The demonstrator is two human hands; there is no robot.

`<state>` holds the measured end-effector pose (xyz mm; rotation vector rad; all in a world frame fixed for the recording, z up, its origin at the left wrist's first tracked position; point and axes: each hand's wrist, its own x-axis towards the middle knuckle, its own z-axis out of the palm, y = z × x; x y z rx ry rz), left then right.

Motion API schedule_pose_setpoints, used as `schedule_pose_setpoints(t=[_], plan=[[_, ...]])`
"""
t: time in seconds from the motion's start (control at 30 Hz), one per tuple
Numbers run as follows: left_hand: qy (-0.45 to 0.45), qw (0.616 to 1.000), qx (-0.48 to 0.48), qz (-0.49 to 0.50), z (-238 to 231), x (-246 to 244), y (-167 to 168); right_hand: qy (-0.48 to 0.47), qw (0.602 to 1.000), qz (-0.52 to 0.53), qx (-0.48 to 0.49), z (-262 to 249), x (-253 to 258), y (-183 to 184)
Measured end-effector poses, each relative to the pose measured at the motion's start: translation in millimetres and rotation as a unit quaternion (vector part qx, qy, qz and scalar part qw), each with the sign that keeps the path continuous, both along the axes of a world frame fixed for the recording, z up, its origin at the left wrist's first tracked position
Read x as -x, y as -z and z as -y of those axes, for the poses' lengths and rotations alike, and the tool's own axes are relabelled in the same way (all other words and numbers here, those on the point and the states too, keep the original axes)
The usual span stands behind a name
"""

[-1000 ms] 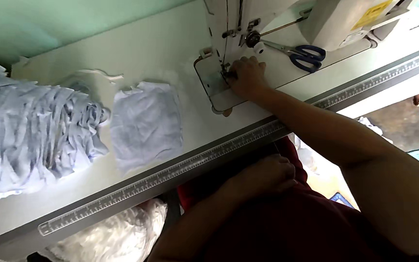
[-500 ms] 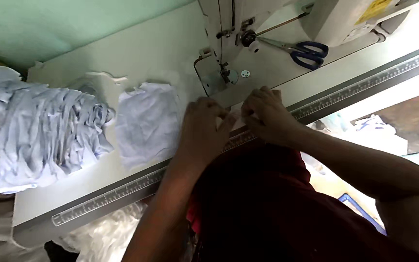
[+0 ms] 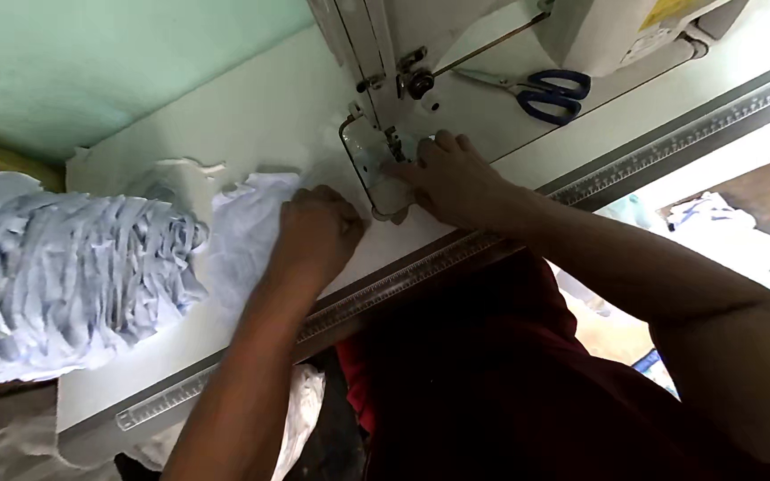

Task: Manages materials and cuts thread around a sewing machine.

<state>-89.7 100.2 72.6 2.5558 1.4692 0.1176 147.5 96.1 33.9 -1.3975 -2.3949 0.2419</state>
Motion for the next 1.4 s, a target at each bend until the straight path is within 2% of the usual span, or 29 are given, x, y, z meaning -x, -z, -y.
schedule_pose_setpoints(t=[0.1, 0.17, 0.3, 0.4, 0.47, 0.5, 0.57, 0.6, 0.67, 0.73, 0.8, 0.9, 1.0, 1.2, 1.3, 1.4], plan=[[-0.013, 0.998, -0.052, -0.038, -20, 20, -10, 0.004, 1.0, 0.02, 0.011, -12, -3, 4], [-0.026, 0.998, -0.056, -0.021, -31, 33, -19, -0.003, 1.0, 0.006, 0.007, -4, -5, 6], [-0.115, 0.99, -0.017, 0.083, -52, 50, -33, -0.012, 0.999, -0.034, -0.039, 20, -21, 20], [-0.14, 0.97, -0.021, 0.196, -75, 66, -28, 0.005, 0.997, -0.047, -0.066, 33, -34, 31], [-0.164, 0.932, 0.019, 0.323, -89, 64, -23, 0.015, 0.995, -0.054, -0.086, 36, -36, 37], [-0.18, 0.895, 0.058, 0.404, -95, 59, -22, 0.017, 0.994, -0.052, -0.092, 37, -35, 38], [-0.191, 0.797, 0.139, 0.556, -102, 43, -21, 0.015, 0.995, -0.043, -0.092, 37, -34, 37], [-0.186, 0.76, 0.159, 0.602, -104, 34, -20, 0.013, 0.995, -0.042, -0.093, 36, -33, 37], [-0.157, 0.721, 0.182, 0.65, -107, 18, -18, 0.01, 0.994, -0.044, -0.095, 35, -33, 36], [-0.13, 0.717, 0.205, 0.654, -112, 6, -18, 0.007, 0.995, -0.041, -0.096, 35, -34, 36], [-0.129, 0.746, 0.213, 0.618, -121, 1, -18, 0.008, 0.995, -0.033, -0.091, 35, -34, 34], [-0.187, 0.774, 0.188, 0.575, -138, 9, -22, 0.013, 0.995, -0.029, -0.091, 36, -33, 33], [-0.253, 0.787, 0.132, 0.547, -162, 42, -26, 0.008, 0.995, -0.029, -0.091, 34, -33, 34], [-0.364, 0.721, 0.015, 0.589, -196, 111, -31, 0.007, 0.996, -0.031, -0.081, 33, -33, 31], [-0.368, 0.696, 0.01, 0.616, -206, 121, -30, 0.011, 0.997, -0.034, -0.072, 33, -34, 31], [-0.352, 0.69, 0.017, 0.632, -216, 126, -28, 0.013, 0.996, -0.039, -0.074, 33, -34, 32]])
